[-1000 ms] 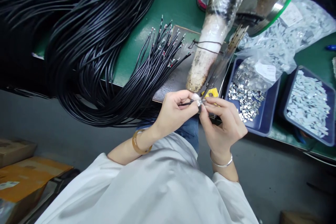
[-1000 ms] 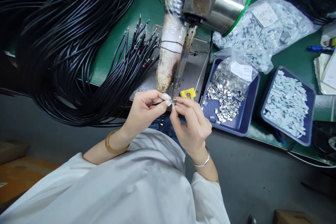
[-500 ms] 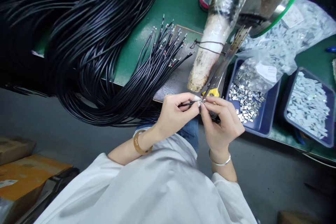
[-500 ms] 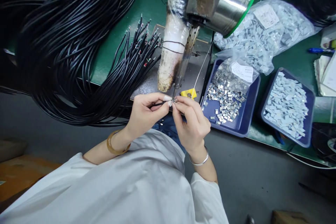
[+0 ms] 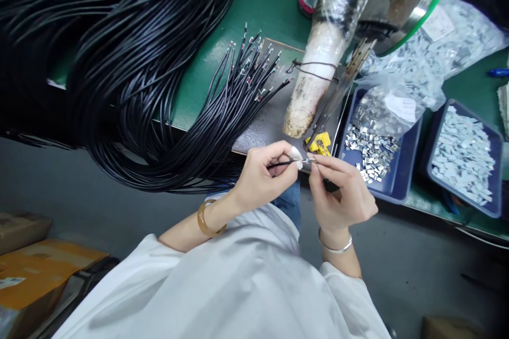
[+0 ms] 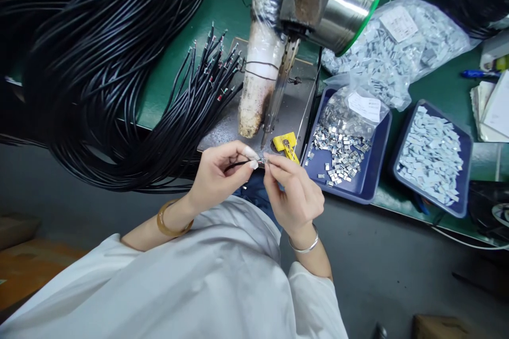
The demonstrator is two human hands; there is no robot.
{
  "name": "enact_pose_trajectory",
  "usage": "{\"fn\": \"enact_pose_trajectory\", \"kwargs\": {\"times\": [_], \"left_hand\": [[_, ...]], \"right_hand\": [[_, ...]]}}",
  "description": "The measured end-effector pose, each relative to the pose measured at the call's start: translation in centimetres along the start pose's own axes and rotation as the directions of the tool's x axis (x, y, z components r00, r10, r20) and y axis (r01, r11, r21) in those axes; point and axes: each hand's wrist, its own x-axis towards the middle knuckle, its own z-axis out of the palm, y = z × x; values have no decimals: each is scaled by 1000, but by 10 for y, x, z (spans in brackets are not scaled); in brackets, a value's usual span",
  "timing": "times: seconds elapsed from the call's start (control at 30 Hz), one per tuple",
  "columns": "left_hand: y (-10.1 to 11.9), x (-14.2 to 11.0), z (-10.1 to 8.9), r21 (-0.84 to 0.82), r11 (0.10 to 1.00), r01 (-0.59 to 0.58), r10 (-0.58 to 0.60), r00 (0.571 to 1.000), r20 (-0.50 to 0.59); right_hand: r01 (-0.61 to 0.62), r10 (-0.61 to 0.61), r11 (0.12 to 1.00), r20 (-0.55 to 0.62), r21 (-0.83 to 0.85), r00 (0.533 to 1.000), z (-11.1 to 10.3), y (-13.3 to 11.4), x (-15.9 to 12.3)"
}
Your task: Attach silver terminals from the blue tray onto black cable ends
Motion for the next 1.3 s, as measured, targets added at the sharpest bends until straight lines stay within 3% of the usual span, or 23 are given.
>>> {"fn": "enact_pose_trajectory", "kwargs": {"times": [0.13,0.2,0.27,0.37,0.43,0.5,0.6,0.67,0.73,0.77,0.83,0.93,1.0,1.1,1.17,1.3], "left_hand": [[1,-6,-5,-140,989,54,-40,994,104],[0,-8,-7,-151,987,59,-45,994,96],[-1,-9,-8,-132,991,17,-8,998,68],[-2,-12,-9,-63,996,-65,70,995,70],[-3,-14,-9,64,983,-173,168,983,69],[-6,-16,-9,246,904,-350,339,937,87],[-12,-18,-8,465,678,-569,575,805,148],[-16,-16,-6,519,597,-612,646,750,141],[-18,-13,-4,521,597,-610,671,735,93],[-19,-11,-3,513,612,-602,672,738,65],[-17,-7,-2,499,655,-567,650,760,11],[-13,-3,0,444,749,-491,568,822,-48],[-10,-2,0,362,846,-393,446,892,-74],[-7,1,1,189,970,-154,170,983,-70],[-6,4,2,97,995,-28,34,998,-60],[-5,8,3,23,999,31,-29,996,-78]], "right_hand": [[-272,269,936,45,222,962,-7,1,-4],[-326,334,919,2,220,942,-13,0,-8],[-307,305,945,30,111,952,-18,-2,-10],[-172,179,984,233,-47,956,-19,-10,-7],[-111,122,992,290,-55,949,-16,-14,-4],[-160,152,987,291,1,945,-11,-16,-3],[-353,305,917,244,187,920,-9,-13,-3],[-387,376,867,97,314,921,-10,-8,-2],[-293,366,874,-129,387,922,-11,-5,0],[-247,347,885,-207,393,915,-12,-4,0],[-213,318,906,-253,366,914,-12,-2,0],[-244,290,932,-145,269,946,-7,0,-4],[-243,263,941,-56,235,963,-3,1,-8],[-247,246,939,33,239,969,4,3,-11],[-227,226,945,31,234,974,8,5,-10],[-184,186,958,10,220,982,12,8,-9]]}}
